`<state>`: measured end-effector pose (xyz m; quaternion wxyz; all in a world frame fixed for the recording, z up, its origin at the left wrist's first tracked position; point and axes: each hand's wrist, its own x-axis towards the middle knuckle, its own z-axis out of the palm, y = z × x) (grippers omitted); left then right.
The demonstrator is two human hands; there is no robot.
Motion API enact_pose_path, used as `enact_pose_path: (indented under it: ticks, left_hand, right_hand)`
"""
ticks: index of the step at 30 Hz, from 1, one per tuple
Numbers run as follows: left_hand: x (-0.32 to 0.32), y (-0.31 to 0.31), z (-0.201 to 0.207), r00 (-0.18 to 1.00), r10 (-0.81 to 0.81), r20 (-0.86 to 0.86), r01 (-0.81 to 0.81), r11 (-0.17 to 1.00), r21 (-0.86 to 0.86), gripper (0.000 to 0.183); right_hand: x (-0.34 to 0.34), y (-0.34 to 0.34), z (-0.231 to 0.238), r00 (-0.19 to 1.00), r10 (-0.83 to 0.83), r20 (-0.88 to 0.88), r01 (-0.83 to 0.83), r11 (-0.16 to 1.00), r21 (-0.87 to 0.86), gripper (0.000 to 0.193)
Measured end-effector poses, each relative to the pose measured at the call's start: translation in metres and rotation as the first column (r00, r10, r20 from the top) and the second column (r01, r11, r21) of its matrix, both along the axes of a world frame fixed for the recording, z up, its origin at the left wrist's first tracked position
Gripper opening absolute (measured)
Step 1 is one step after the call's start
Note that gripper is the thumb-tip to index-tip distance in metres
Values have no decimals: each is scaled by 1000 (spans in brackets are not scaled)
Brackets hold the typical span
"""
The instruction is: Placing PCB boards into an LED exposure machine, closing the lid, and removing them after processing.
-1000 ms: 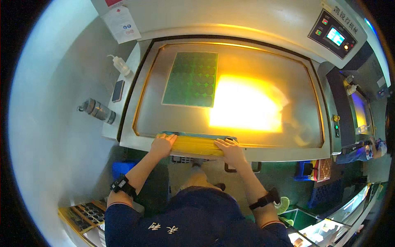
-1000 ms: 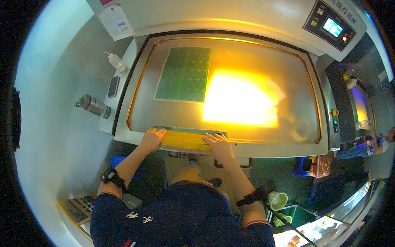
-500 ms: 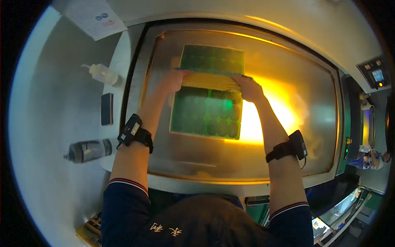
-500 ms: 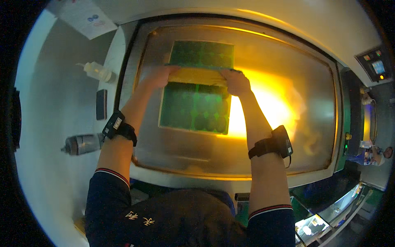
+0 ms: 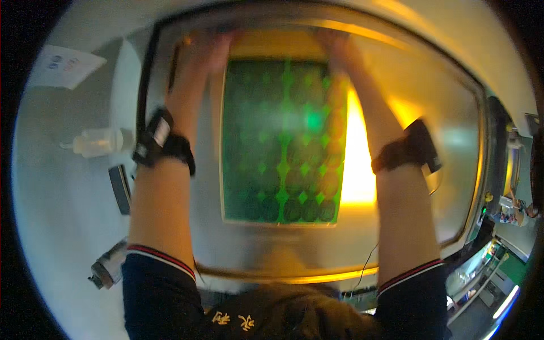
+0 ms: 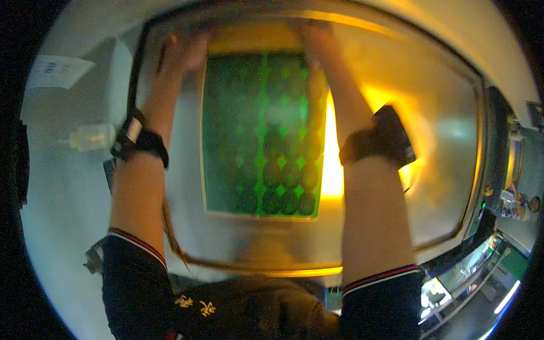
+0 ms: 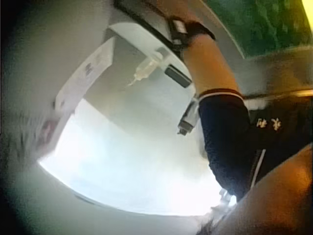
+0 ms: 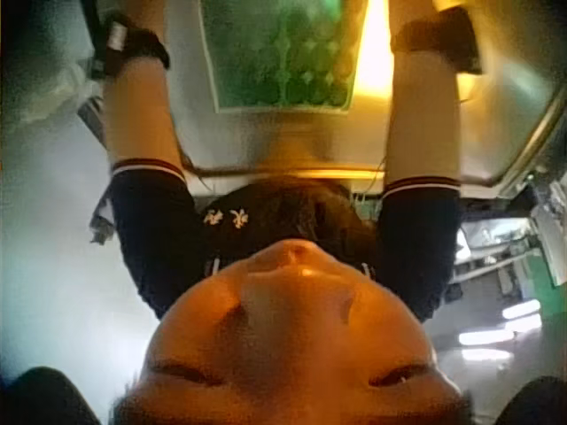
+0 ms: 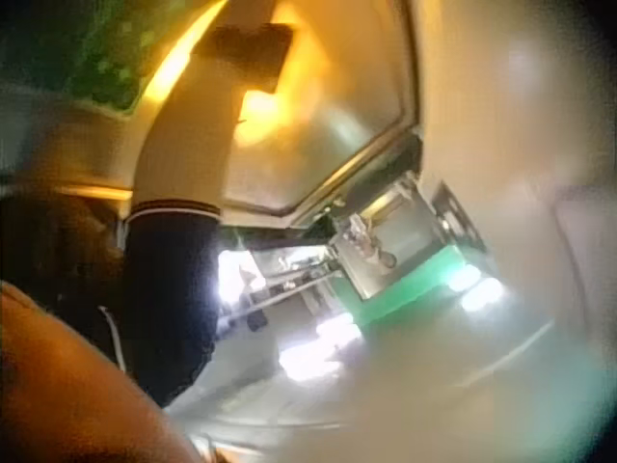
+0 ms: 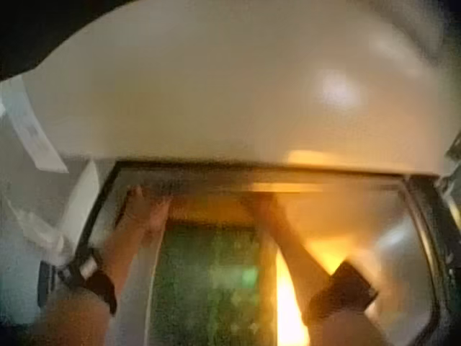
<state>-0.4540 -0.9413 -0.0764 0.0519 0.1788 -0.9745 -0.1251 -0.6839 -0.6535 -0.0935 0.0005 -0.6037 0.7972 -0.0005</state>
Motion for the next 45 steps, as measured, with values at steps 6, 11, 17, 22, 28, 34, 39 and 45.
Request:
enact_pose_path:
  ticks: [6, 11, 17, 22, 28, 34, 39, 45]
  left_hand:
    - [112, 156, 48, 929, 167, 329, -105, 975, -198, 63]
    - [264, 418, 104, 771, -165, 615, 80, 983, 163, 73]
    - [266, 467, 98, 854, -73, 515, 47, 997, 64, 82]
    - [98, 318, 64, 924, 110, 366, -62, 988, -141, 66]
    - [-63, 150, 25, 974, 145, 176, -110, 975, -195, 66]
    - [-81, 68, 59, 917, -40, 397, -13, 991, 130, 66]
    - [-45, 169, 48, 971, 148, 186, -104, 969, -224, 67]
    - [168, 358, 77, 904, -173, 391, 54, 954, 296, 73]
  right_hand:
    - [100, 108, 73, 997, 60, 45, -60, 998, -4, 75]
    - [227, 371, 127, 895, 202, 397, -307, 926, 222, 59]
    - [250, 428, 107, 922, 40, 385, -105, 983, 149, 61]
    - [91, 266, 58, 991, 20, 131, -15, 999, -37, 67]
    - [-74, 102, 31, 999, -48, -5, 48, 999, -15, 73]
    - [-124, 61, 36, 949, 185, 256, -208, 976, 64, 89]
    - [-72, 103, 14, 996, -50, 72, 51, 999, -5, 72]
    - [135, 353, 62, 874, 17, 485, -44, 998, 45, 46]
